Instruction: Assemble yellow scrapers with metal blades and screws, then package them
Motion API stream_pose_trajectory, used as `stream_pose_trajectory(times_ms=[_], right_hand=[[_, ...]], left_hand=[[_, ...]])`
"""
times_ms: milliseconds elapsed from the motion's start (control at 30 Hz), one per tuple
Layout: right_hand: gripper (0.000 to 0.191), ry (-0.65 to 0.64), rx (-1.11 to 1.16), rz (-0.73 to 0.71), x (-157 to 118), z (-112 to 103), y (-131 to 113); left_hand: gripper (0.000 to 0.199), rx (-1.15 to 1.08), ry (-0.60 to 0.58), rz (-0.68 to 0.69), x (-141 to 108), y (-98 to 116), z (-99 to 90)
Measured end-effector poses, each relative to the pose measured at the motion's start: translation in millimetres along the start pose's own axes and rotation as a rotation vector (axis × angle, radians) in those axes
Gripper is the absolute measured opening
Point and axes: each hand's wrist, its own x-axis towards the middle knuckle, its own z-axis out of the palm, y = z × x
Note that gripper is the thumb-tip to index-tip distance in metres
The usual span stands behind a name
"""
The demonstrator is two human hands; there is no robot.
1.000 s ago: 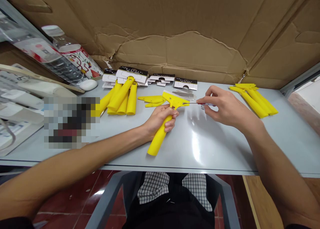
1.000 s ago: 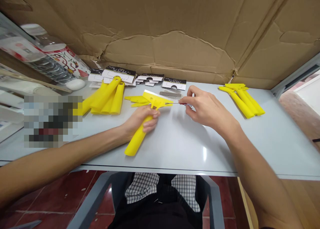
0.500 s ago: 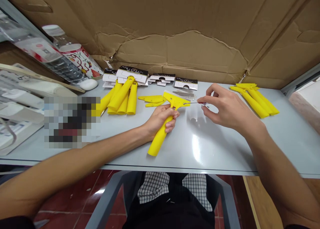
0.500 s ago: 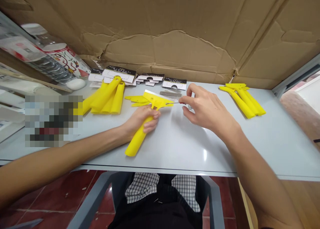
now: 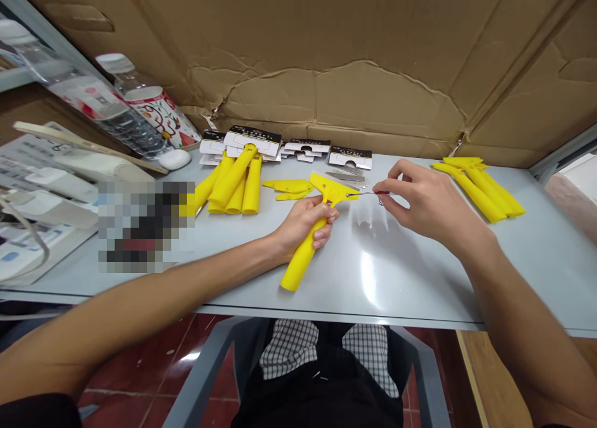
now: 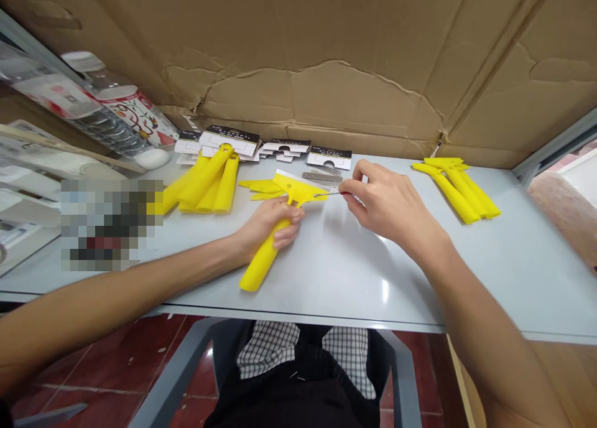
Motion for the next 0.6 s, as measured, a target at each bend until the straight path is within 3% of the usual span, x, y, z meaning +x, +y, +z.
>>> stream_pose_trajectory(times_ms=[600], right_hand=[[0.027, 0.072, 0.027, -0.042, -3.0, 9.9, 8.0]], left_hand=[[0.023, -0.022, -0.020, -0.006, 1.2, -2.1, -1.9]])
